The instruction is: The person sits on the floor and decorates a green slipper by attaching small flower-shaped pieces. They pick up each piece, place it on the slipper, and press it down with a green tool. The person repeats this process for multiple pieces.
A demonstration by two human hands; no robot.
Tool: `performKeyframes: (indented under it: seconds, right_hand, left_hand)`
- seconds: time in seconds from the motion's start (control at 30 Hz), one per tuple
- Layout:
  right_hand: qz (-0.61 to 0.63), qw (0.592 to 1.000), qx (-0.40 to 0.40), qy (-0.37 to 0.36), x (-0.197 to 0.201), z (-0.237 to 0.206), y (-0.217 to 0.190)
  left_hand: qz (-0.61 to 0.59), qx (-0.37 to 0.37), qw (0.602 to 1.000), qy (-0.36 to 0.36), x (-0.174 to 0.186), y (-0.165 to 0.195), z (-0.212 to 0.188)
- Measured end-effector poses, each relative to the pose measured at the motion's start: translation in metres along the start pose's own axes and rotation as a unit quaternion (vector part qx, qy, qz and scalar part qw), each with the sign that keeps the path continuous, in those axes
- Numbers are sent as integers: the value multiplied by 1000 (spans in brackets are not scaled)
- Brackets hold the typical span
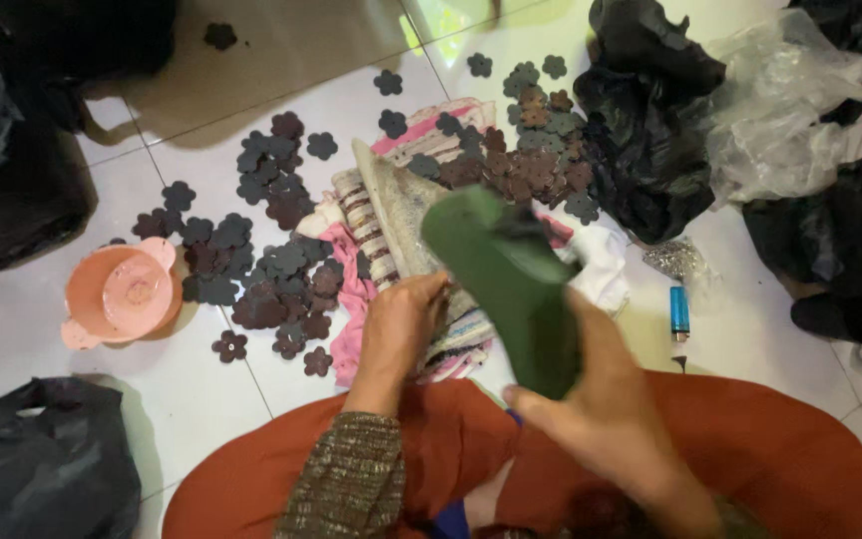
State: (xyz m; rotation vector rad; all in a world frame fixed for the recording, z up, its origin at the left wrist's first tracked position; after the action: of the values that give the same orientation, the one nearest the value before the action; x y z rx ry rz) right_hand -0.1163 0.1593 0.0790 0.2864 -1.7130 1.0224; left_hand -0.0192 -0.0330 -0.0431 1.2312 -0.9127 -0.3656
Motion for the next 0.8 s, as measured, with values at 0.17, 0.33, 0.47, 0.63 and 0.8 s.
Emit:
performKeyframes:
  seconds: [0.17, 0.33, 0.47, 0.63, 0.8]
  right_hand:
    - [216, 967, 102, 86, 34, -17, -12]
    - [-40, 998, 35, -27, -19, 10, -15]
    - [1, 998, -27, -51, -33, 19, -6]
    - [40, 998, -49, 10, -30, 45, 5]
    - [-88, 988, -120, -37, -63, 74, 32]
  left_hand:
    - [6, -43, 999, 16, 4, 1, 3]
    - [14, -32, 999, 5, 0, -6, 3]
    - [20, 6, 1000, -7, -3, -10, 2]
    - [-55, -33, 998, 8, 10, -3, 3]
    - [-53, 161, 985, 33, 34, -18, 2]
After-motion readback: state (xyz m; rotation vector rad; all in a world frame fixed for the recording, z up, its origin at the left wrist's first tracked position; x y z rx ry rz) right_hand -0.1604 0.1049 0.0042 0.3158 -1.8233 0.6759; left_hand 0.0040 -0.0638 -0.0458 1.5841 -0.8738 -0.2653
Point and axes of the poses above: each hand's wrist, its own z-axis towards the middle knuckle, its own x-axis out of the back of the hand, y = z × x, the point moved 6 cm from there along z, towards the middle knuckle, and after that the axes turned 13 degrees about -z, right-handed, at the moved point
